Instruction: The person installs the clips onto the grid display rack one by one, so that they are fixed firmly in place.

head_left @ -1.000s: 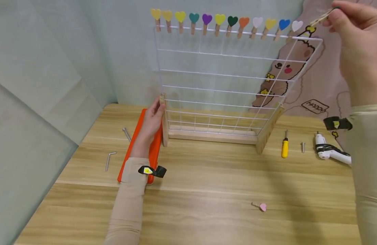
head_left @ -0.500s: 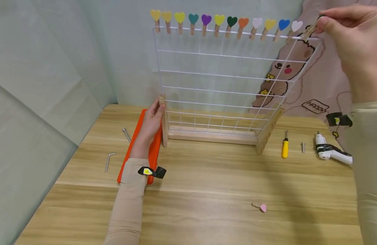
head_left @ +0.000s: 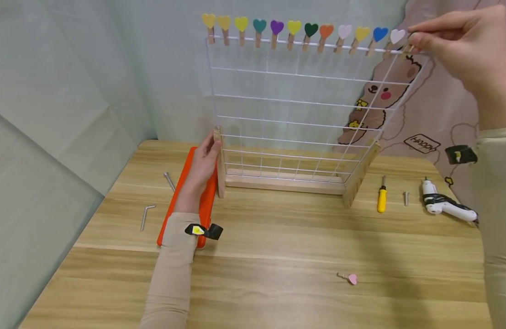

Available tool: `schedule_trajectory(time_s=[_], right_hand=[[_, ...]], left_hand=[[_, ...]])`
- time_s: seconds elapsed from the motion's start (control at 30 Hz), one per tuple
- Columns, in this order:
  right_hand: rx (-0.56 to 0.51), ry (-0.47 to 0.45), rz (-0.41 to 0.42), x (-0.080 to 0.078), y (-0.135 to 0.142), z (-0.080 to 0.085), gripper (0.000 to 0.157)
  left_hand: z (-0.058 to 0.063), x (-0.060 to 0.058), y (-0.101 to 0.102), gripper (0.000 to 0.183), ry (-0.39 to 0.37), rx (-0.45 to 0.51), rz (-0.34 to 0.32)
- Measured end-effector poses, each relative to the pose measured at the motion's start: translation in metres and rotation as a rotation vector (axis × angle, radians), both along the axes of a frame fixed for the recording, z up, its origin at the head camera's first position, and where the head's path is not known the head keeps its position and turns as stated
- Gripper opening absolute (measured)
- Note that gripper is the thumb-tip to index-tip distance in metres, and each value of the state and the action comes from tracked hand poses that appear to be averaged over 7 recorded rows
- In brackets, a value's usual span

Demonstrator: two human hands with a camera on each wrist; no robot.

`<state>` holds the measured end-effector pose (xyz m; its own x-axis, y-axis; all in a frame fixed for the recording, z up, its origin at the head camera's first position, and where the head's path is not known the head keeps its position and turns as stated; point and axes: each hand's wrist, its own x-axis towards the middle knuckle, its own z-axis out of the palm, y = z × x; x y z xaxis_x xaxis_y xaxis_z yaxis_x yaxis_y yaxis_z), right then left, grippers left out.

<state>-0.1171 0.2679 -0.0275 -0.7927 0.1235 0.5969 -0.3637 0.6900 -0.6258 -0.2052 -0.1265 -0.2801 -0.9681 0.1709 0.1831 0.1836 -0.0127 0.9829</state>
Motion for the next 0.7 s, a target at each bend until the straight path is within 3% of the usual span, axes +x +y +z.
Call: schedule_trajectory(time_s=[0.2,0.43,0.53,0.7], right_hand=[[-0.140,-0.007,0.069,-0.002,0.001,-0.006,0.027],[-0.152,0.012,0.037,0.002,0.000,-0.011,0.035],[-0.204,0.035,0.006,0.007,0.000,-0.015,0.037],[-0.200,0.104,-0.025,0.019,0.002,-0.034,0.037]], left_hand=[[-0.001,0.000,-0.001,0.055,-0.008,-0.005,0.003],[-0.002,0.000,-0.001,0.055,-0.009,-0.002,0.004],[-0.002,-0.001,-0.002,0.055,-0.013,-0.006,0.004],[-0.001,-0.002,-0.001,0.055,-0.018,-0.015,0.000]])
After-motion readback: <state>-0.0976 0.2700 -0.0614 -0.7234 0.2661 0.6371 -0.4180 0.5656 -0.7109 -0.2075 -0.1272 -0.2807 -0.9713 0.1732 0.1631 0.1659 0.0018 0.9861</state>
